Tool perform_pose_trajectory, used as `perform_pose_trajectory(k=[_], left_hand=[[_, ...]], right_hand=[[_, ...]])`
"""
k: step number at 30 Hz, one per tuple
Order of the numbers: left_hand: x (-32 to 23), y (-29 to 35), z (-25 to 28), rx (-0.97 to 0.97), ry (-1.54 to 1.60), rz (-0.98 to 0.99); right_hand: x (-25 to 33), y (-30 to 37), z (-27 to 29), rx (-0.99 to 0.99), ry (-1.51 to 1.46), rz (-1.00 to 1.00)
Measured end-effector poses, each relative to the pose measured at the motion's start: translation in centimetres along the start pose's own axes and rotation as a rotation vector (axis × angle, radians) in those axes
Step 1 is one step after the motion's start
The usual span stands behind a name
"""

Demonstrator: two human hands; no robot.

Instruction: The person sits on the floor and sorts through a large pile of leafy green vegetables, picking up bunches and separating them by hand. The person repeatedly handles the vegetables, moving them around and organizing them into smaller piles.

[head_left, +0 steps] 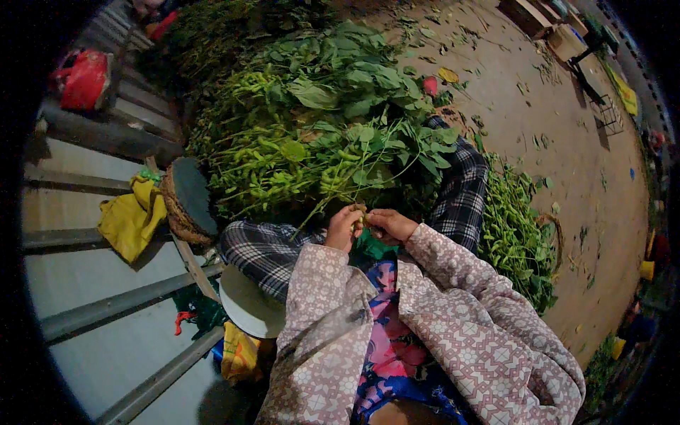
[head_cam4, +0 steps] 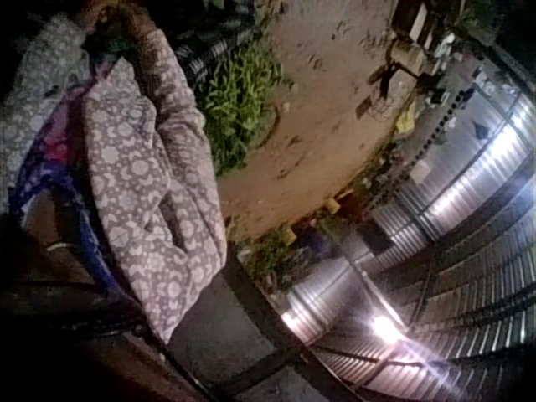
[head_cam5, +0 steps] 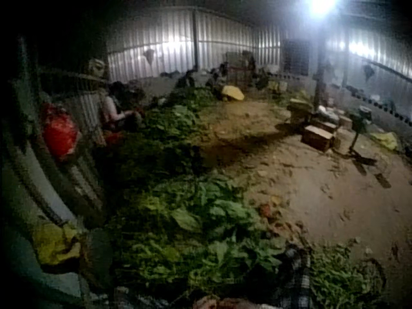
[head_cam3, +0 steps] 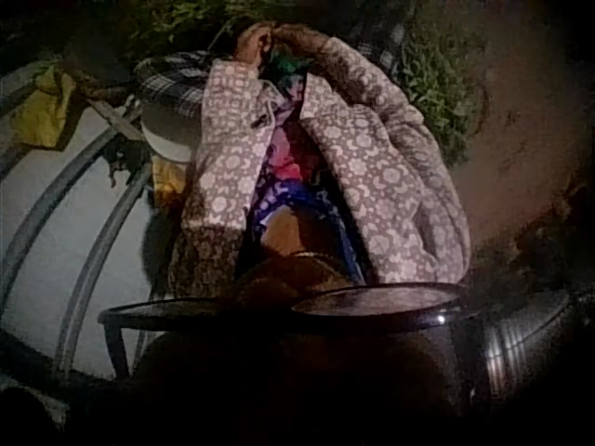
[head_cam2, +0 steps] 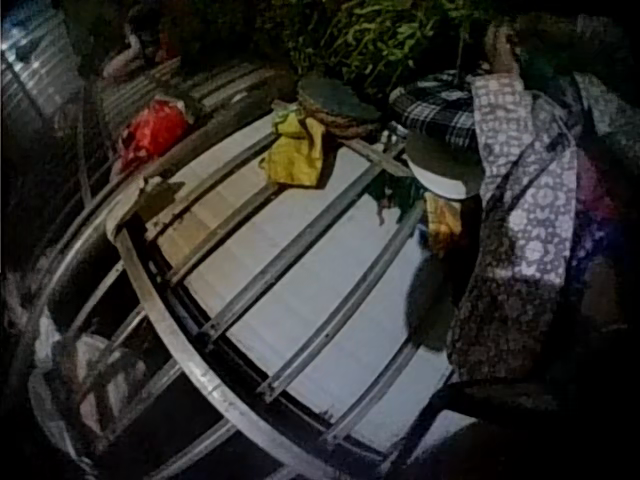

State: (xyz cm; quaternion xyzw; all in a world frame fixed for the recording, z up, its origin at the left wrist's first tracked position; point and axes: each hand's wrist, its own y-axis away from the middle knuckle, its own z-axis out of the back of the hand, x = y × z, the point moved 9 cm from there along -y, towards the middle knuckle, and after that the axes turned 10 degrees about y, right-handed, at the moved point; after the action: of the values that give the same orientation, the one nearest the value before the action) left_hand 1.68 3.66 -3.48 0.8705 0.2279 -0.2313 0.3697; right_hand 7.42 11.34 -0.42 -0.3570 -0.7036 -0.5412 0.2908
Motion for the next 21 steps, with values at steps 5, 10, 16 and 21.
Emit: perform_pose_trajectory(k=[5, 10, 16, 21], left_hand=[[-3.1, 0.8, -2.0, 0.201, -0.333, -0.383], [-1.3, 0.1, -0.3, 0.050, -0.041, -0.115], [-0.9, -0.5, 1.5, -0.089, 0.081, 0.053], [-4.9, -1.5, -0.2, -0.050, -0.041, -0.012]], right_hand=[[10.5, -1.6, 3.9, -0.270, 0.631, 0.396], [16.0, -6.9, 7.6, -0.706, 1.221, 0.436], [15.8, -9.0, 8.4, -0.542, 1.365, 0.223], [15.2, -8.2, 9.3, -0.538, 1.249, 0.289]])
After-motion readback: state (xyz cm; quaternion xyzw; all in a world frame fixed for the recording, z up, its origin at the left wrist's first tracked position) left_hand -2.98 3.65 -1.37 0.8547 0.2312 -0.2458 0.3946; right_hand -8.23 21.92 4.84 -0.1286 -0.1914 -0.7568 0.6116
